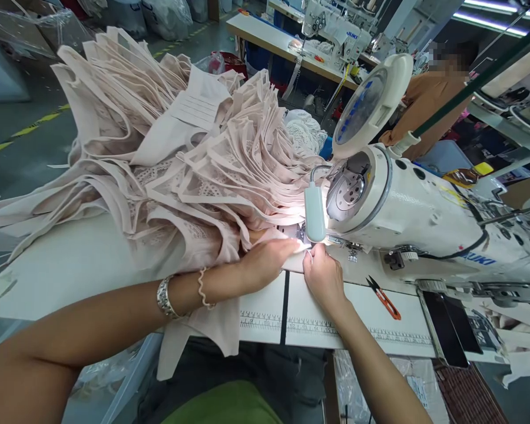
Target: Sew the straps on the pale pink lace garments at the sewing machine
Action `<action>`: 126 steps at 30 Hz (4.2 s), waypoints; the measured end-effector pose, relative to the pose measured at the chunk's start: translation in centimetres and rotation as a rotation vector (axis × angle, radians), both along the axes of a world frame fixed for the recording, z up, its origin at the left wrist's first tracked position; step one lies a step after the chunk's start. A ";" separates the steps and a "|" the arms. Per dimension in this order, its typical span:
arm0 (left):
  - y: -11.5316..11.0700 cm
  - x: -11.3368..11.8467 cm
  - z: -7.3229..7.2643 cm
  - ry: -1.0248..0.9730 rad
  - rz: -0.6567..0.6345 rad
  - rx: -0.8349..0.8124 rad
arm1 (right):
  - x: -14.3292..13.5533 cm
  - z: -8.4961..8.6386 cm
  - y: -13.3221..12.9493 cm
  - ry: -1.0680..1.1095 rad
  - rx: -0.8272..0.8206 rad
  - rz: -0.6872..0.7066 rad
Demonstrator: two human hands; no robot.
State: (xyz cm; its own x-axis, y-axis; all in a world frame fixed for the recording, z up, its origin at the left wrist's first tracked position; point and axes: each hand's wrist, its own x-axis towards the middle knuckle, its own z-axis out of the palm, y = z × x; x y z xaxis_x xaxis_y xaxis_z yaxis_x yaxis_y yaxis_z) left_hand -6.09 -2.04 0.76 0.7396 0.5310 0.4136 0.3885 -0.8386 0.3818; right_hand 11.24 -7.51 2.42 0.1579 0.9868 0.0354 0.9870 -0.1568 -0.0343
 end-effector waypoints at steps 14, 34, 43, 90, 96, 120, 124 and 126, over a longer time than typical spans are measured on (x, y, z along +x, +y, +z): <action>-2.1 0.6 -0.4 0.200 -0.028 0.424 | 1.4 0.6 -0.6 0.335 -0.026 0.068; 0.1 1.0 0.3 0.173 -0.092 0.307 | 2.6 -1.2 -0.9 -0.139 0.385 0.539; -0.9 2.0 -1.0 0.157 -0.089 0.330 | 2.8 -1.1 -0.3 -0.186 0.250 0.493; 0.3 2.2 -0.6 0.215 -0.010 0.284 | 3.5 -1.2 0.8 0.025 0.133 0.302; 0.2 2.1 -0.5 0.191 0.015 0.310 | 3.6 -1.9 1.0 0.110 0.177 0.297; 2.8 0.8 -1.4 0.113 0.023 0.064 | 3.2 -2.5 -0.3 0.181 0.339 0.353; 2.9 0.6 -1.5 0.083 -0.010 0.029 | 3.1 -2.3 -0.4 0.100 0.425 0.409; 3.0 0.4 -1.2 0.090 -0.079 0.056 | 2.9 -2.1 -0.6 0.059 0.466 0.449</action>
